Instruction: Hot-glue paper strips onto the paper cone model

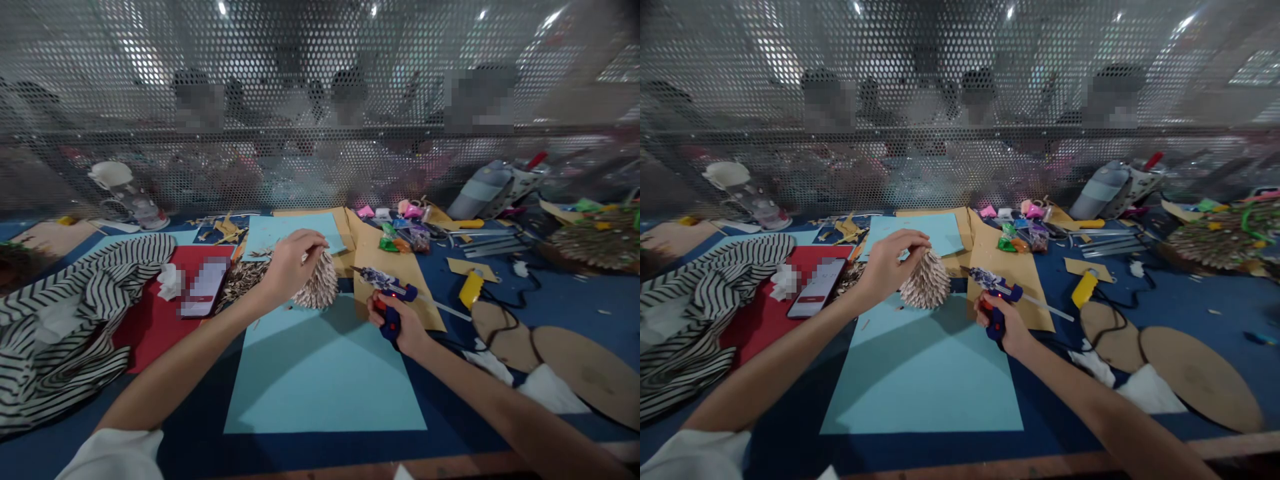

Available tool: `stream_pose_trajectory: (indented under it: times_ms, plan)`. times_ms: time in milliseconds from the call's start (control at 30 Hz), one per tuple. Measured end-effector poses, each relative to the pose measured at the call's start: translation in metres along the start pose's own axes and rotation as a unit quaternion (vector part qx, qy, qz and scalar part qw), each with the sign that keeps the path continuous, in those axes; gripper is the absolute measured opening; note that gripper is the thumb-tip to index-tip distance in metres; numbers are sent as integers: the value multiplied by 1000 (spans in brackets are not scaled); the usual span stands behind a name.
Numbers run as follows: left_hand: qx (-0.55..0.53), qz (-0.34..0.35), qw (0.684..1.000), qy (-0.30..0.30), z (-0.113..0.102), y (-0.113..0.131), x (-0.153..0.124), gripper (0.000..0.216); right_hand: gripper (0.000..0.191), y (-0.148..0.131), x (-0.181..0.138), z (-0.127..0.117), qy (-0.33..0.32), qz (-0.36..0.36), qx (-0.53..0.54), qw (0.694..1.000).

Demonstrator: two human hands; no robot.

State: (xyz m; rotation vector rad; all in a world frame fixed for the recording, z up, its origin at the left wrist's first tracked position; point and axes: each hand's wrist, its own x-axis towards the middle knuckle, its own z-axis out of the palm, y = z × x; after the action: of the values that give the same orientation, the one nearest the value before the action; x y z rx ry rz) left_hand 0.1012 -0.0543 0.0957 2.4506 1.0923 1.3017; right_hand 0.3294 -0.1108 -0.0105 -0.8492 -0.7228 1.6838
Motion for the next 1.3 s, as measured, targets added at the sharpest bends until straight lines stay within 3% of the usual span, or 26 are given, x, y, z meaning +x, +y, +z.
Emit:
stream_pose_trajectory:
  times_ms: [400, 567, 1000, 1100, 1200, 1300]
  plan:
    - [72, 85, 993, 44, 3, -1, -8, 17, 17, 0, -1, -1, 21, 10, -11, 1000]
    - [66, 108, 991, 36, 6, -8, -9, 18, 14, 1, 0, -3, 7, 6, 0, 1000]
    - [29, 56, 998, 16, 5, -3, -15, 16, 17, -2, -2, 2, 14, 4, -21, 1000]
    - [19, 51, 998, 43, 4, 5, -28, 15, 17, -2, -2, 1, 23, 13, -23, 999]
    - [-31, 33, 999, 22, 8, 11, -48, 17, 17, -1, -3, 0, 23, 18, -31, 999]
    - [-97, -62, 993, -30, 18, 11, -72, 15, 18, 0, -4, -1, 2, 13, -40, 999]
